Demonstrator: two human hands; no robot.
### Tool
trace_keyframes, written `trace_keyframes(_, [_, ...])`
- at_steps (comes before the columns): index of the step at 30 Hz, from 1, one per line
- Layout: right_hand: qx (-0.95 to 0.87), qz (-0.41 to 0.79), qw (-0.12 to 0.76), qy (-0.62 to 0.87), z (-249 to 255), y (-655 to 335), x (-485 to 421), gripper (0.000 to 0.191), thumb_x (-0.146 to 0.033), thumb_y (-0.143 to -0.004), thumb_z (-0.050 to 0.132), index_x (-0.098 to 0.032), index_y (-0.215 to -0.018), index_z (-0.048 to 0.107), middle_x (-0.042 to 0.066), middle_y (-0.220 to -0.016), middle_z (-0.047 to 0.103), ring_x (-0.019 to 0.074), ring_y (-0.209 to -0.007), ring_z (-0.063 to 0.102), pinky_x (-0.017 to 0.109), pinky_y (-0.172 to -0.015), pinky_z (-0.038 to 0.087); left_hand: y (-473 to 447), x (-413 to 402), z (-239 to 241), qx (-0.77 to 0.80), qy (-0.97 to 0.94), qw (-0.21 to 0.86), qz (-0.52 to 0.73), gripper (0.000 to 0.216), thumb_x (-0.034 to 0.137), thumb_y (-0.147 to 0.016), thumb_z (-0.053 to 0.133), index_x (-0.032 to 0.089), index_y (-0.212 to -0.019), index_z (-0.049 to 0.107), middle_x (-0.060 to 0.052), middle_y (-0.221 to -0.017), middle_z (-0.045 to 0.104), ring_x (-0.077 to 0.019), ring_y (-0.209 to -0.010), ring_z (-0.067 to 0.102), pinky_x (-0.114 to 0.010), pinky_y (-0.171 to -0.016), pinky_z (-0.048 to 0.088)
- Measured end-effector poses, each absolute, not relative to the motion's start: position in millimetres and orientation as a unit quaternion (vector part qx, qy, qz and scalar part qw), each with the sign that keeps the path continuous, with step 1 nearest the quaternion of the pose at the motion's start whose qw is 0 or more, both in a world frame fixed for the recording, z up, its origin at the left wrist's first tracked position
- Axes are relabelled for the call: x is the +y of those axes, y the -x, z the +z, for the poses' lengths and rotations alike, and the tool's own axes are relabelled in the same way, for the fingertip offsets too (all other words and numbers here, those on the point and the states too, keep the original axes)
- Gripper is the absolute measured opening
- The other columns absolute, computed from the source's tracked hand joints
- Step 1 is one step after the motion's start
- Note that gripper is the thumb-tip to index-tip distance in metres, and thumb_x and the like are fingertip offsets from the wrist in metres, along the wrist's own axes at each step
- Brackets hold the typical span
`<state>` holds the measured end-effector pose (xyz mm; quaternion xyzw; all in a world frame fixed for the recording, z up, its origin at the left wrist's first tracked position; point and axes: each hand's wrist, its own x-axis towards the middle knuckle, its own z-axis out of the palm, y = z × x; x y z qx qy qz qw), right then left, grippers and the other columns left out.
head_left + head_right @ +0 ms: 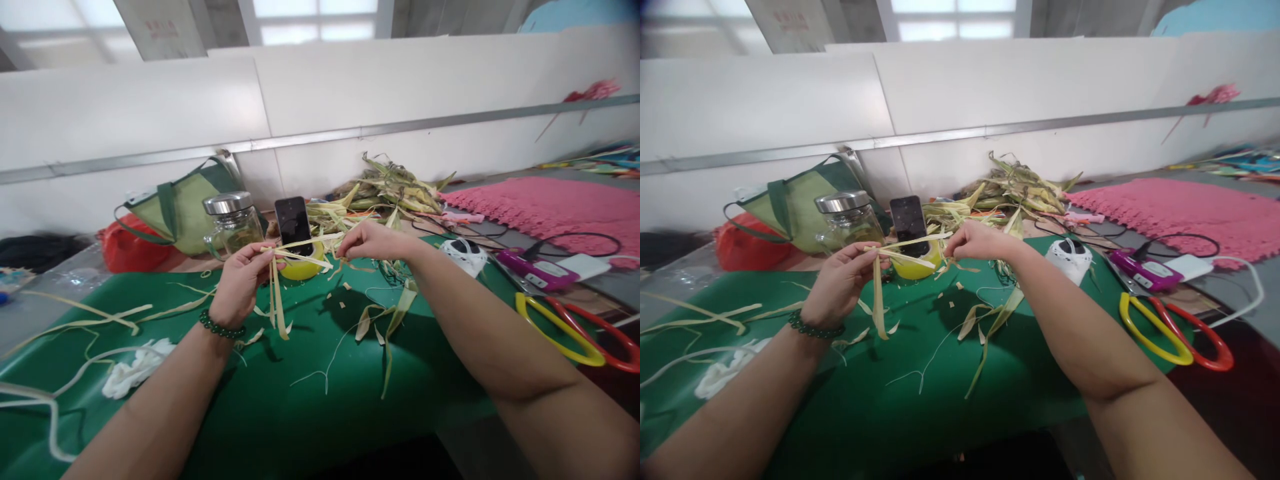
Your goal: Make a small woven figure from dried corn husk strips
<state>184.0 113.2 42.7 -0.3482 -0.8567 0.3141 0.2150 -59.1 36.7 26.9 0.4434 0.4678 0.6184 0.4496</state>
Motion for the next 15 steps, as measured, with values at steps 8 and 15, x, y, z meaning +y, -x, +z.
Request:
trace_keyframes(8, [-0.853,0.325,0.186,0.364,37.9,-181.4,115.5,0.026,-0.011,-0.064,0.051,-0.016,-0.074,0.074,0.002,-0.077,0.074,0.0142,-0.068,0.067,0.021,-0.062,0.053,58.5,36.4,27.4,0.469,-0.444,0.45,0.617,0.017,0.021,-0.064,0.072,0.015,-0.078,0.064,-0.001,-0.064,0.068,-0.0123,-0.058,0.066,-0.021,-0.057,0.054])
trace_keyframes(15, [-0.873,0.265,0.147,0.382,34.6,-180.3,120.0,0.029,-0.01,-0.065,0.05,-0.014,-0.08,0.075,0.003,-0.077,0.073,0.0148,-0.071,0.067,0.019,-0.06,0.05,56.3,33.7,29.8,0.467,-0.44,0.457,0.616,0.017,0.02,-0.064,0.072,0.014,-0.078,0.065,0.0,-0.064,0.069,-0.0101,-0.056,0.065,-0.018,-0.056,0.053])
